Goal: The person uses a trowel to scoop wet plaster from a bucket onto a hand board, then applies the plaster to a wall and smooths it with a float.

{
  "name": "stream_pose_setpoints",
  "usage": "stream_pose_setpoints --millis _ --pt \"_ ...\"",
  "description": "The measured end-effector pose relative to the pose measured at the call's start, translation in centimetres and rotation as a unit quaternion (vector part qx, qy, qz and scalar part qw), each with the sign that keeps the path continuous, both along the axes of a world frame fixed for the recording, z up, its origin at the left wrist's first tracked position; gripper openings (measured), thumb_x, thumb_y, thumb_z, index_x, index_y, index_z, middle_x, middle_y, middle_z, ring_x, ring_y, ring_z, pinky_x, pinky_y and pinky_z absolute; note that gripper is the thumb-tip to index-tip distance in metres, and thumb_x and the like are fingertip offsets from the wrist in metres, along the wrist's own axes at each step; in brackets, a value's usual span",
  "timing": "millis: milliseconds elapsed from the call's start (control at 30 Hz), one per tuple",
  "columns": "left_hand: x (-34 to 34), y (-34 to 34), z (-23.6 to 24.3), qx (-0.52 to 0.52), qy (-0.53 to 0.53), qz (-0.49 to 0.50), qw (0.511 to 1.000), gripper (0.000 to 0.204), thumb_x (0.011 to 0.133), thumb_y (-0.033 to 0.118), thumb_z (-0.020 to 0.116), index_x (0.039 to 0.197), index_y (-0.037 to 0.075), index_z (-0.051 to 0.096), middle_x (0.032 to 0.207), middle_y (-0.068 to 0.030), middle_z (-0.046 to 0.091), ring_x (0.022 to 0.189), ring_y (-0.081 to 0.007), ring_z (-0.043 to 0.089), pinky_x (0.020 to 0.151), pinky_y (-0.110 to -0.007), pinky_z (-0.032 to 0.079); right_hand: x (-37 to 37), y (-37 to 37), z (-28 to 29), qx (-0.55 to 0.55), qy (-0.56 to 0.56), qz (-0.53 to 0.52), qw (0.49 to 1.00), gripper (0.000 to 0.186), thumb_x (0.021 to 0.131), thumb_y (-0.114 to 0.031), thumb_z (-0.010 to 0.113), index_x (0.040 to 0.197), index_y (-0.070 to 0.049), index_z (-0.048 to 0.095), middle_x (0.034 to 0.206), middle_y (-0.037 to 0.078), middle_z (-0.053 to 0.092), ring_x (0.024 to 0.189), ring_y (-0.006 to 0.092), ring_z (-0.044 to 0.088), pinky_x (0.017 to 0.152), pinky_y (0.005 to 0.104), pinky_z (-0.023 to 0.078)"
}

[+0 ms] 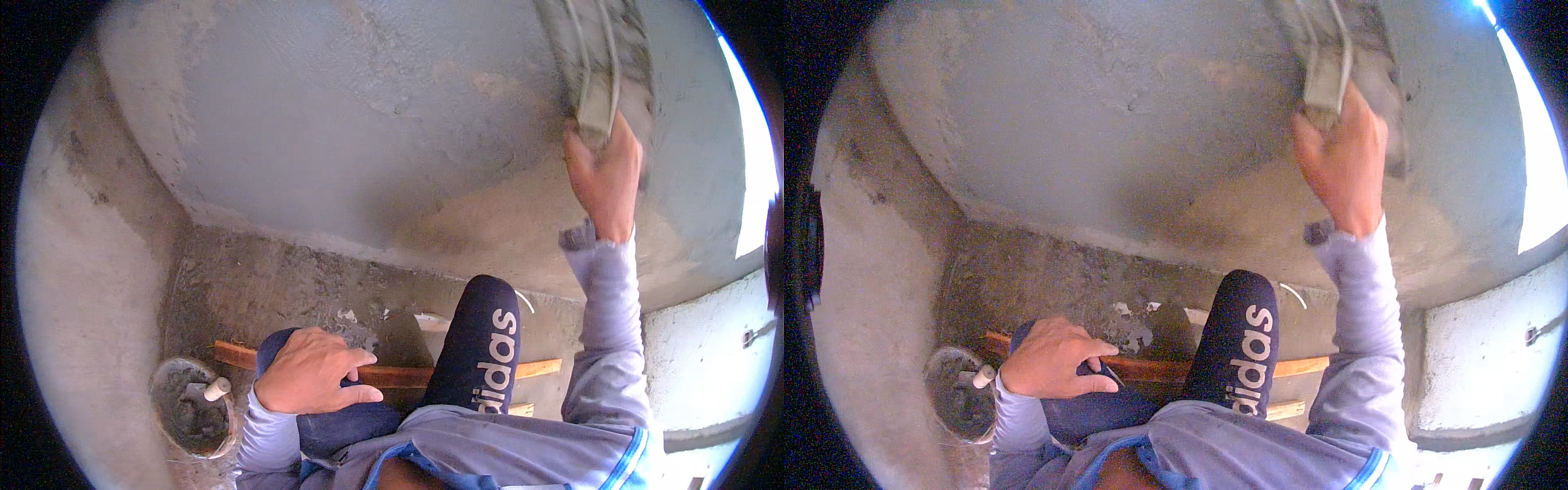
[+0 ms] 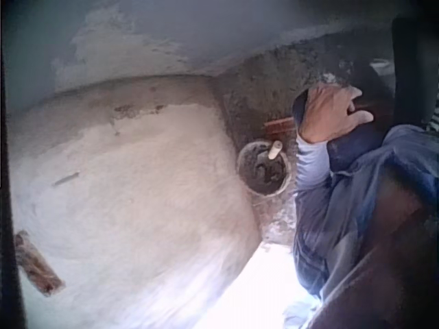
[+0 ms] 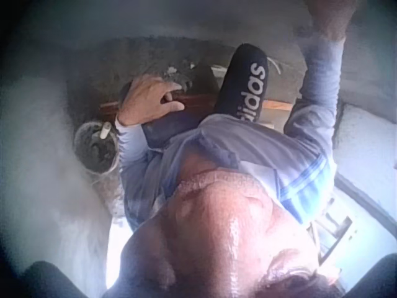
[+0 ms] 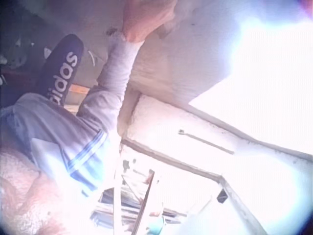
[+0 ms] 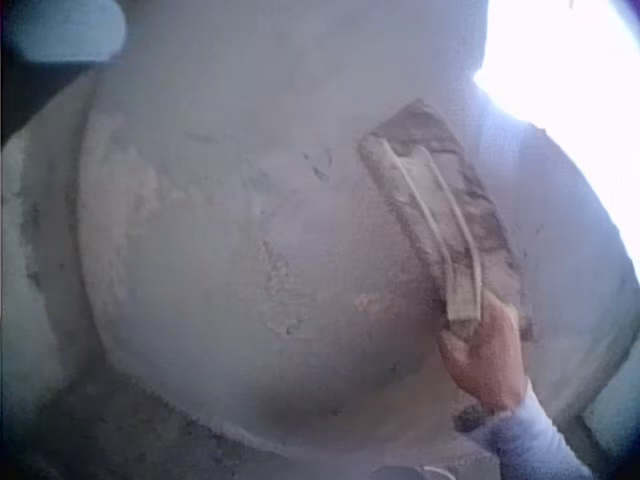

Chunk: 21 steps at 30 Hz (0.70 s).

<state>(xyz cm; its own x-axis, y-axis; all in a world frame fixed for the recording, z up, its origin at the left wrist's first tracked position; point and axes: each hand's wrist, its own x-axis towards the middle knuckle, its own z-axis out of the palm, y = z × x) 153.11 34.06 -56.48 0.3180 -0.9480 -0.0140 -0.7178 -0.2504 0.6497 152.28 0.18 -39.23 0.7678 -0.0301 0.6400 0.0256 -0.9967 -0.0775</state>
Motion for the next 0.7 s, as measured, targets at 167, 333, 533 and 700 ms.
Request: stream_pose_setpoints --millis 167,333,533,700 --pt "0.4 -0.5 -0.8 -0.014 0.039 -0.007 0.999 0.050 0.078 0.053 0.064 0.102 0.010 0.069 0.074 -0.0048 0.069 0.076 -0.0282 0.065 0.070 -0.042 0.048 -1.6 4.0 -12.3 -0.166 0.330 -0.058 0.928 0.052 0.066 -0.011 0.067 0.116 -0.004 0.054 0.076 0.019 0.065 0.068 0.0368 0.065 0.059 0.0467 0.052" --pt "-0.1 -0.8 -0.9 -0.041 0.008 -0.030 0.999 0.054 0.079 0.057 0.061 0.105 0.011 0.067 0.077 -0.0045 0.069 0.079 -0.0295 0.065 0.072 -0.043 0.048 2.3 3.9 -13.5 -0.178 0.301 -0.061 0.935 0.049 0.068 -0.009 0.063 0.116 -0.003 0.056 0.073 0.019 0.065 0.066 0.0346 0.066 0.059 0.0460 0.052" --pt "0.5 -1.2 0.1 0.041 0.038 -0.053 0.997 0.059 0.075 0.058 0.065 0.114 0.013 0.065 0.090 -0.0031 0.069 0.089 -0.0289 0.063 0.080 -0.043 0.046 5.5 3.3 2.3 -0.214 -0.059 0.034 0.974 0.029 0.072 -0.012 0.060 0.096 0.003 0.061 0.077 0.025 0.063 0.071 0.0395 0.063 0.067 0.0465 0.051" --pt "0.9 -0.6 0.8 -0.020 0.042 -0.042 0.998 0.056 0.076 0.053 0.066 0.110 0.009 0.066 0.085 -0.0065 0.069 0.087 -0.0298 0.064 0.077 -0.043 0.046 1.1 1.1 5.0 -0.139 -0.102 0.012 0.985 0.036 0.071 -0.014 0.064 0.102 0.004 0.060 0.080 0.023 0.064 0.078 0.0398 0.062 0.073 0.0430 0.050"
